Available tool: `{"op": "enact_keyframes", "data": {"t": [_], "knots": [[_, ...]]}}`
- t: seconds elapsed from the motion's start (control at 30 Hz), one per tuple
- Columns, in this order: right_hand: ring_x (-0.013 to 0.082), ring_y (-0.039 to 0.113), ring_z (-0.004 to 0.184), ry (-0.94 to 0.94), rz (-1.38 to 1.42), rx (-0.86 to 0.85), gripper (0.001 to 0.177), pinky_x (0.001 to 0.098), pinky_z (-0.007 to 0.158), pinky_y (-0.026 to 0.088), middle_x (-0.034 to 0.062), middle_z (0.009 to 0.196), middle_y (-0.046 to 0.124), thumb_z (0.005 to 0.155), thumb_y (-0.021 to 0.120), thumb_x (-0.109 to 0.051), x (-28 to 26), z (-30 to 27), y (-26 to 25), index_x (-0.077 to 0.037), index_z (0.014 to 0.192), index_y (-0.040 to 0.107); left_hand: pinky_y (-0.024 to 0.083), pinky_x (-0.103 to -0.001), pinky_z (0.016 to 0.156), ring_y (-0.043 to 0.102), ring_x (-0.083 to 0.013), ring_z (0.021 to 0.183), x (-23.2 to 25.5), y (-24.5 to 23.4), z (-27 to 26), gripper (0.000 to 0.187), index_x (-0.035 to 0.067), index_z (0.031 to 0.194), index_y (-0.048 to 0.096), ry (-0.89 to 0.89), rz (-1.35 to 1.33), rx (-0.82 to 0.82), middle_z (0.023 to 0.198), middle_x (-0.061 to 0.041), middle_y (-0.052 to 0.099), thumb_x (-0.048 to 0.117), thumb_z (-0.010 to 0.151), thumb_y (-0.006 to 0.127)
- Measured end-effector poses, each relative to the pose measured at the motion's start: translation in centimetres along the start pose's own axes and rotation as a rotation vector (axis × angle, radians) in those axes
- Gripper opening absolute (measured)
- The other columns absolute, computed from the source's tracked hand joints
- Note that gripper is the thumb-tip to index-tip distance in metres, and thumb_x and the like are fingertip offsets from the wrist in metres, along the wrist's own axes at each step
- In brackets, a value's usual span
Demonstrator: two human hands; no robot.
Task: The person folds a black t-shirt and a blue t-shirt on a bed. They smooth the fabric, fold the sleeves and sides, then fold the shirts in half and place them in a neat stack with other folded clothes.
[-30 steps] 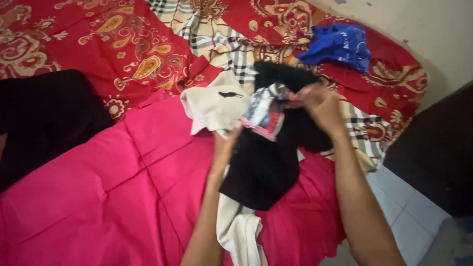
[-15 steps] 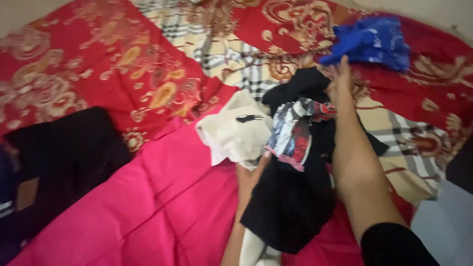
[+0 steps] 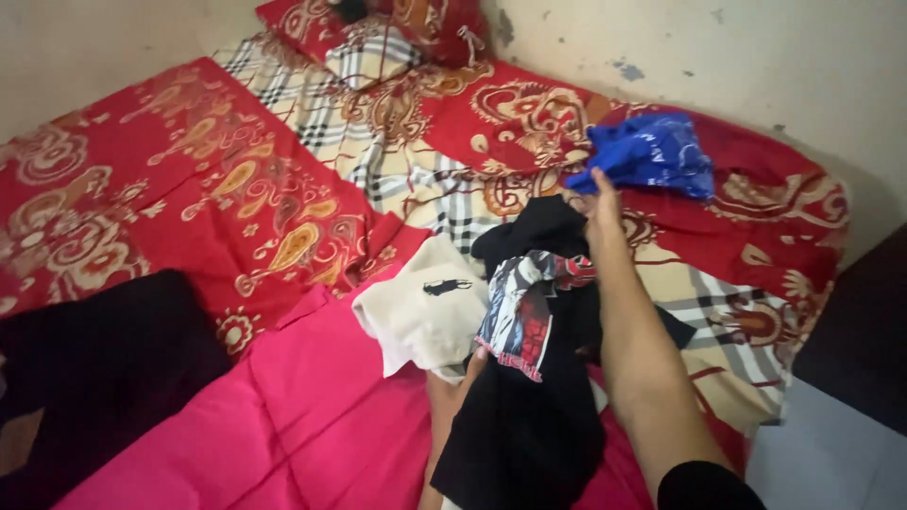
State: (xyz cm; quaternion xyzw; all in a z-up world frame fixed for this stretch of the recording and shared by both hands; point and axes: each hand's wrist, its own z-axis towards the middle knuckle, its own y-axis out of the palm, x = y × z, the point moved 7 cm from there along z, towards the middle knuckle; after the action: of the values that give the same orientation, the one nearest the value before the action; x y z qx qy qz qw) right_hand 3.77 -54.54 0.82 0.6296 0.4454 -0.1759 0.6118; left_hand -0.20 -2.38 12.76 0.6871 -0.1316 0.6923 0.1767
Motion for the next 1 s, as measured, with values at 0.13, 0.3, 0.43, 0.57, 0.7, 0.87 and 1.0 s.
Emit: {"op": "enact_keyframes", "data": {"t": [0.13,0.3,0.43,0.57,0.7,0.87,1.0], "knots": [[0.0219,0.07,0.099,-0.009,0.053,-0.041,0.038,0.0331,0.086,0.058,0.0104,0.114,0.074,0.09,0.077,-0.029,-2.1,-6.0,0.0,-0.01,0.122,0.069,0.052,-0.034,0.109,0.067,-0.0188,0.133,-0.7,0.1,0.6,0.063,0.011,0.138,0.069,-0.031,0.063,-0.045,0.14,-0.006,0.075,0.032,0.08,0.081],[0.005,0.051,0.057,-0.447,-0.539,0.005,0.034,0.0177,0.051,0.044,0.0009,0.083,0.072,0.086,0.075,-0.007,-7.9,-18.5,1.3,-0.028,0.111,0.084,0.054,-0.038,0.105,0.066,-0.0241,0.131,1.2,0.3,0.9,0.061,0.011,0.134,0.07,0.043,0.306,-0.091,0.136,-0.009,0.074,0.038,0.08,0.081],[0.0171,0.073,0.089,-0.751,-0.806,-0.512,0.019,0.0287,0.092,0.054,-0.0003,0.083,0.077,0.077,0.065,-0.007,-15.1,-36.7,8.0,-0.02,0.079,0.079,0.058,-0.05,0.095,0.066,-0.0383,0.124,4.3,-0.7,0.9,0.064,0.008,0.128,0.068,0.103,0.773,-0.162,0.129,-0.019,0.07,0.05,0.081,0.081],[0.0217,0.069,0.053,-0.503,-0.616,-1.106,0.075,0.0318,0.069,0.059,0.0143,0.054,0.07,0.096,0.058,-0.064,-17.0,-45.0,10.2,0.003,0.125,0.073,0.061,-0.062,0.086,0.066,-0.0525,0.118,4.7,-6.2,-1.3,0.071,0.006,0.123,0.067,0.16,1.259,-0.204,0.122,-0.029,0.066,0.063,0.082,0.081],[0.0342,0.068,0.104,-0.811,-0.777,-0.406,0.045,0.0496,0.096,0.051,0.0197,0.108,0.072,0.102,0.065,-0.03,-16.5,-38.9,10.1,-0.007,0.14,0.062,0.061,-0.048,0.07,0.076,-0.0318,0.09,12.6,-6.9,-4.0,0.033,0.025,0.108,0.08,0.48,1.163,0.049,0.091,-0.006,0.076,0.052,0.093,0.07],[0.0235,0.061,0.116,-0.84,-1.703,-0.427,0.028,0.0537,0.104,0.047,-0.0069,0.115,0.066,0.094,0.07,-0.05,-3.3,-38.5,9.8,-0.034,0.117,0.069,0.042,-0.068,0.108,0.047,-0.046,0.143,8.4,-1.8,-3.6,0.08,0.026,0.161,0.042,0.397,0.942,-0.21,0.145,-0.022,0.055,0.059,0.093,0.07],[0.0231,0.064,0.105,-0.888,-1.323,-0.342,0.026,0.047,0.09,0.052,-0.0054,0.108,0.068,0.101,0.069,-0.052,-7.9,-45.6,10.3,-0.027,0.109,0.074,0.051,-0.062,0.099,0.059,-0.0324,0.129,7.1,-5.6,-2.5,0.059,0.035,0.14,0.06,0.421,0.865,-0.037,0.129,-0.005,0.066,0.058,0.088,0.076]]}}
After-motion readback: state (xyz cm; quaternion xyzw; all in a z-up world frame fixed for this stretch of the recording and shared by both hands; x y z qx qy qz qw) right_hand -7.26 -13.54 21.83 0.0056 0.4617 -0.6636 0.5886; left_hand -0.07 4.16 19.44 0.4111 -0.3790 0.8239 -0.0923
